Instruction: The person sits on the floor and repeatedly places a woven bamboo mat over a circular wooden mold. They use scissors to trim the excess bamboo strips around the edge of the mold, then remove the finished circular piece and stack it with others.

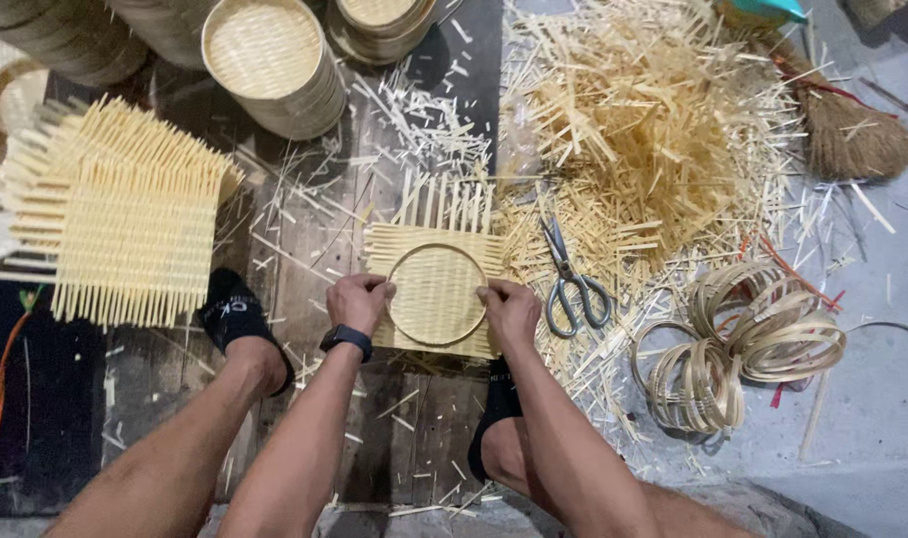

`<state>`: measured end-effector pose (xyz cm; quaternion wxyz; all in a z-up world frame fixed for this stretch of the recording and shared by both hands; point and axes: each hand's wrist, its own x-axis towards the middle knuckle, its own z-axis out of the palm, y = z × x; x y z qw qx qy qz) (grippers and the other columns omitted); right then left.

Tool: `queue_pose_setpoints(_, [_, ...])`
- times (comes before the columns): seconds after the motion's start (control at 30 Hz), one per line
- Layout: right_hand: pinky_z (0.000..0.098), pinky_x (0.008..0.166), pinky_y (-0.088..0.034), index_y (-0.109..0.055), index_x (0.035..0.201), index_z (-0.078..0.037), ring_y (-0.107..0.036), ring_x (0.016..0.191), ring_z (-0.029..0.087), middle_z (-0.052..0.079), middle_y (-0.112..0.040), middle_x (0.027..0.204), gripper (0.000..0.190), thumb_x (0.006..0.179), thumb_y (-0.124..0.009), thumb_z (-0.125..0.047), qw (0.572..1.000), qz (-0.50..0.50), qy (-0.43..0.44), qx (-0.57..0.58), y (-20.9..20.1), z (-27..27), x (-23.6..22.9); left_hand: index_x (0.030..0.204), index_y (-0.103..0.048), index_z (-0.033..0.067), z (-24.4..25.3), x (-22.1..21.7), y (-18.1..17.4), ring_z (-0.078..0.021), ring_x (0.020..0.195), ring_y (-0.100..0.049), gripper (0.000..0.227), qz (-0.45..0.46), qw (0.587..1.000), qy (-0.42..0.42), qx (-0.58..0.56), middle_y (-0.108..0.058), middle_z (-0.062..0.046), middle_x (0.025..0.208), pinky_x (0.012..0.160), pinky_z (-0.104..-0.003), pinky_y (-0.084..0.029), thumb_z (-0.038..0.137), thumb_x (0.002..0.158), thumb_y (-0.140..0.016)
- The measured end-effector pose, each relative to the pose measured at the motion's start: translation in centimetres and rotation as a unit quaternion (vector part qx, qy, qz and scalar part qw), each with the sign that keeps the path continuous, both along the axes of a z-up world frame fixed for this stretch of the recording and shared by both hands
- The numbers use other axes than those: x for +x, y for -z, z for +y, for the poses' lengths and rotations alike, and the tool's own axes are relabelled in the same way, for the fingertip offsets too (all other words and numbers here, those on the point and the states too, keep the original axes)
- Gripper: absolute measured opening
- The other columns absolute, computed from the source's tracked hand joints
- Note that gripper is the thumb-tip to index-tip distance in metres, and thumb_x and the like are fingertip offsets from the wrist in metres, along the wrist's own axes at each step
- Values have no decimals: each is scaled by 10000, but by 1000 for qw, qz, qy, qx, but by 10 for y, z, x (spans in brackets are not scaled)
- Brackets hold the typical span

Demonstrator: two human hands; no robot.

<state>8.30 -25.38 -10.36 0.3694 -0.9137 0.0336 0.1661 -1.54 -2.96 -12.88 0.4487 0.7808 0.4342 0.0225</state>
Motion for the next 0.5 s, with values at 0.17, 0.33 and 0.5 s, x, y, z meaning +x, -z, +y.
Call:
queue_pose_setpoints(0.17, [363,786,-570,-819,1008,-74,-750,825,263,144,-789,936,256,809,-827,-234,999,-42,-15,-3,11,2,5,942,-821,94,7,-2,8,-223,770,-765,239,14,1000,0,-10,-788,-108,851,778,-340,-596,237,752,-848])
queue_pose_setpoints(0.33, [391,727,-573,-790,1000,-25,-711,734,251,146,-753,814,308,769,-850,-220,1000,3,-10,18,36,-6,13,941,-797,30,9,-4,19,-196,733,-752,283,-1,985,-70,-155,-787,-106,818,724,-346,-626,200,722,-855])
queue_pose_setpoints(0.5, [381,603,-546,-694,1000,38,-626,677,192,122,-675,791,492,746,-900,-329,992,114,31,54,53,-20,26,972,-712,-14,37,-5,33,-188,748,-688,407,54,975,-38,-210,-753,-124,900,695,-353,-555,203,708,-932])
